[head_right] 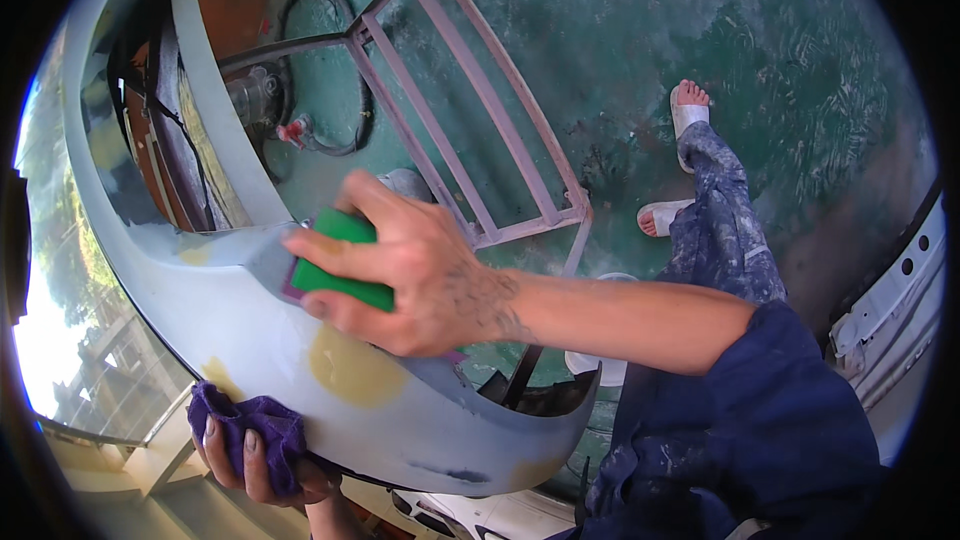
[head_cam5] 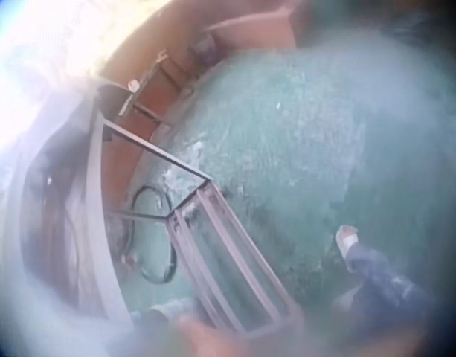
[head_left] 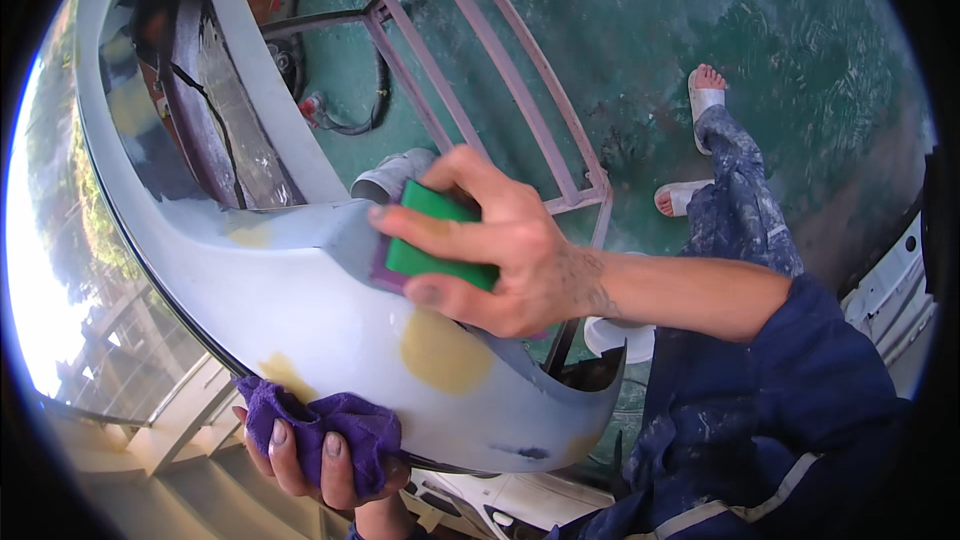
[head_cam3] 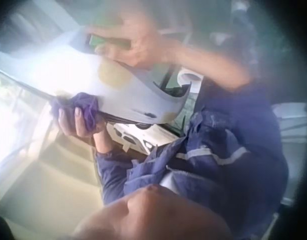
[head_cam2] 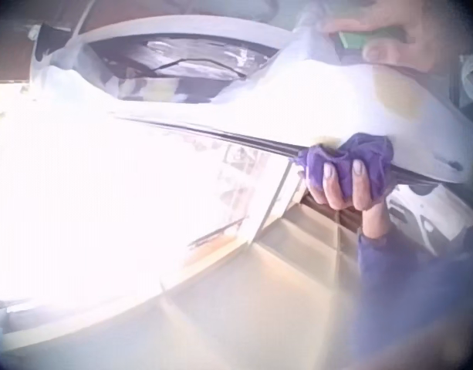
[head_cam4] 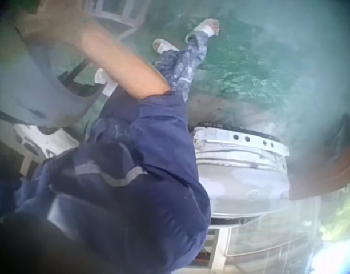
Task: The person sands a white car bumper using a green sanding block, focusing on areas with yellow filler. They periodically wipe the surface with a purple cloth to remove dust and check progress.
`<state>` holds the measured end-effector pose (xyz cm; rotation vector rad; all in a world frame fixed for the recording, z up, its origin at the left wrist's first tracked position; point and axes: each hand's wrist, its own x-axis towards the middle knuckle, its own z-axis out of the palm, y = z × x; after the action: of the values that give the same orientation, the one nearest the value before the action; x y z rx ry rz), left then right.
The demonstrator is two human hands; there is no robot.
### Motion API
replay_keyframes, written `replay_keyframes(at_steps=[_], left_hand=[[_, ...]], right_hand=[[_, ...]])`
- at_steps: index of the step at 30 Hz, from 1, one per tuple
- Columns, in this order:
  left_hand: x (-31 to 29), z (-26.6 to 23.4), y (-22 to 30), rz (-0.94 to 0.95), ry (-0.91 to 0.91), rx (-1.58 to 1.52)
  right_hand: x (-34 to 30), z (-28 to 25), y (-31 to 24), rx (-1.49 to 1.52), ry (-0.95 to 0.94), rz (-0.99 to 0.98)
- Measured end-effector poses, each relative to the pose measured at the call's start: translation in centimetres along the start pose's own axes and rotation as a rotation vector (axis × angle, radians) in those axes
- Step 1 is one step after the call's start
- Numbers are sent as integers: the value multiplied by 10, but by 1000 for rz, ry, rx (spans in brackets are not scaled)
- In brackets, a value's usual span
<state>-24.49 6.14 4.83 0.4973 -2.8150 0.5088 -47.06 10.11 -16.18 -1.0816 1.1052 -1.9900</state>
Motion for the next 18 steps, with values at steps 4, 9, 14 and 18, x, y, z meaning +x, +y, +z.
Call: replay_keyframes(at_steps=[4,9,14,18], left_hand=[[10,4,5,4,-6,5],[3,-3,6,16,5,15],[-5,-2,4,35,-10,69],[-1,-7,0,73,5,23]], right_hand=[[4,1,2,-38,40,25],[-16,1,-11,-21,50,134],[-10,3,-6,-40,98,82],[1,2,-20,-17,23,220]])
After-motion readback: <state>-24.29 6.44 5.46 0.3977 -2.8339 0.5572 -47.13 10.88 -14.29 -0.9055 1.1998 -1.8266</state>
